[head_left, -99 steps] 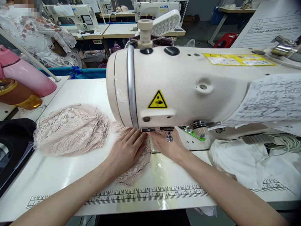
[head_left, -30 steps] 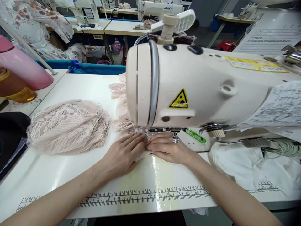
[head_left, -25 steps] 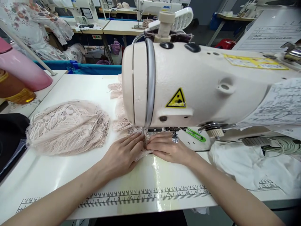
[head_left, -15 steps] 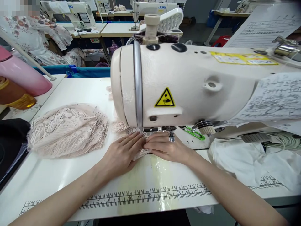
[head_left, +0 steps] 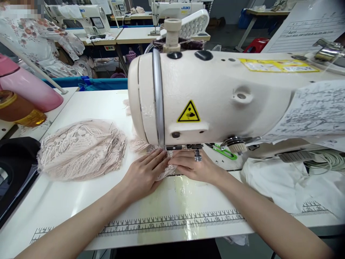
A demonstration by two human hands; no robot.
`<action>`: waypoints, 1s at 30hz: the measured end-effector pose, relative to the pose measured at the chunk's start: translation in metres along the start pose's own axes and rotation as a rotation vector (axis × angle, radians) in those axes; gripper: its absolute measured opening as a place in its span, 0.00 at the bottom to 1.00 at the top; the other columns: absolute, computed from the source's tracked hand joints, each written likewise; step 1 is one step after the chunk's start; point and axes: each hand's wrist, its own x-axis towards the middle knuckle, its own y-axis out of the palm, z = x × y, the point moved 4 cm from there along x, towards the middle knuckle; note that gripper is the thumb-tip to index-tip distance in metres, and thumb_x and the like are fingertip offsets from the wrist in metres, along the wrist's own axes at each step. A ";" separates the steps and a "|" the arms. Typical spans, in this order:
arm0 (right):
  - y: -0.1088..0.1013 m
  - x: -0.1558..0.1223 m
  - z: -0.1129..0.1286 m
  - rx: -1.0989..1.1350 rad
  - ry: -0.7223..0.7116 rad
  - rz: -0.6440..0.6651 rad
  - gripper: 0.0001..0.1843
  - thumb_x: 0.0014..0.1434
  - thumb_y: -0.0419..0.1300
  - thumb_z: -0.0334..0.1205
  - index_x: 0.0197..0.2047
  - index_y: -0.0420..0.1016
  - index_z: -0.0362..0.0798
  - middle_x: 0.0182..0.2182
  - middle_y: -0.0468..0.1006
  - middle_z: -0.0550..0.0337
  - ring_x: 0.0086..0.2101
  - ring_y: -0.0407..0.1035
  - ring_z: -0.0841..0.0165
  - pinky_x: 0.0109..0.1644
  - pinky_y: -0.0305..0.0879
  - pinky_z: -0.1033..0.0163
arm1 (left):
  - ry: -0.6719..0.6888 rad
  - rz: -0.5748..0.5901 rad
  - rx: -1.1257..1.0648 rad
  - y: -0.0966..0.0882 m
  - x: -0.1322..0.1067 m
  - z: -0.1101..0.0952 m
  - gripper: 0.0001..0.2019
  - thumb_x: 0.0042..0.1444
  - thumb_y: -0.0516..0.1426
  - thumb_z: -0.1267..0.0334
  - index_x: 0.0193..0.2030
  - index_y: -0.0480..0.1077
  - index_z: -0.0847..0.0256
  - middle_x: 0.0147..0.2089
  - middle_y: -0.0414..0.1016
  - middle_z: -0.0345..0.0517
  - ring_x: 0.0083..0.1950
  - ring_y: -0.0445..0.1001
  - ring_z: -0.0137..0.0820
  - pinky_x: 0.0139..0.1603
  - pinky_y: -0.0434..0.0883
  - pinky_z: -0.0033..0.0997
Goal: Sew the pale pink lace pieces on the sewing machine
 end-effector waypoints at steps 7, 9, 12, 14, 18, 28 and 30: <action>0.002 -0.003 -0.006 0.032 0.063 0.009 0.11 0.64 0.57 0.36 0.47 0.78 0.53 0.42 0.82 0.59 0.41 0.76 0.69 0.47 0.74 0.63 | -0.008 0.011 0.002 0.001 0.002 0.002 0.18 0.64 0.51 0.65 0.58 0.69 0.70 0.59 0.72 0.59 0.60 0.72 0.44 0.57 0.75 0.47; 0.002 -0.002 -0.006 0.028 0.049 0.017 0.11 0.64 0.57 0.36 0.47 0.77 0.52 0.42 0.82 0.59 0.41 0.76 0.69 0.47 0.74 0.62 | -0.001 0.007 -0.012 -0.001 0.002 0.003 0.18 0.64 0.51 0.65 0.58 0.69 0.69 0.59 0.72 0.58 0.61 0.72 0.43 0.58 0.74 0.46; 0.004 0.000 -0.001 0.012 -0.002 0.054 0.11 0.65 0.56 0.35 0.48 0.77 0.51 0.42 0.82 0.58 0.44 0.75 0.69 0.50 0.74 0.61 | 0.034 -0.008 -0.048 -0.005 0.001 0.004 0.17 0.65 0.51 0.65 0.58 0.69 0.68 0.58 0.74 0.55 0.60 0.73 0.41 0.58 0.74 0.45; 0.005 0.003 0.005 0.009 -0.066 0.060 0.10 0.65 0.56 0.34 0.47 0.76 0.50 0.41 0.82 0.59 0.46 0.74 0.68 0.52 0.73 0.59 | 0.041 -0.022 -0.075 -0.008 0.000 0.006 0.16 0.64 0.52 0.65 0.56 0.70 0.67 0.56 0.76 0.55 0.58 0.74 0.41 0.57 0.76 0.44; 0.007 0.010 0.017 -0.023 -0.129 0.052 0.08 0.64 0.57 0.31 0.43 0.76 0.48 0.41 0.83 0.60 0.46 0.74 0.68 0.55 0.73 0.59 | 0.016 -0.048 -0.077 -0.012 -0.001 0.010 0.13 0.63 0.51 0.66 0.49 0.72 0.65 0.53 0.78 0.55 0.53 0.78 0.40 0.54 0.77 0.42; 0.019 0.006 0.015 -0.072 -0.088 0.049 0.11 0.63 0.54 0.27 0.45 0.75 0.47 0.42 0.82 0.59 0.46 0.74 0.68 0.50 0.73 0.60 | -0.074 -0.046 -0.056 -0.012 0.001 0.012 0.19 0.49 0.49 0.79 0.46 0.73 0.66 0.52 0.78 0.54 0.53 0.78 0.39 0.54 0.77 0.40; 0.020 0.004 0.014 -0.064 -0.075 0.038 0.11 0.63 0.54 0.26 0.45 0.75 0.47 0.42 0.82 0.59 0.47 0.74 0.68 0.50 0.73 0.60 | -0.093 -0.039 -0.054 -0.011 0.001 0.013 0.19 0.50 0.49 0.79 0.46 0.73 0.66 0.52 0.78 0.53 0.53 0.78 0.39 0.55 0.77 0.41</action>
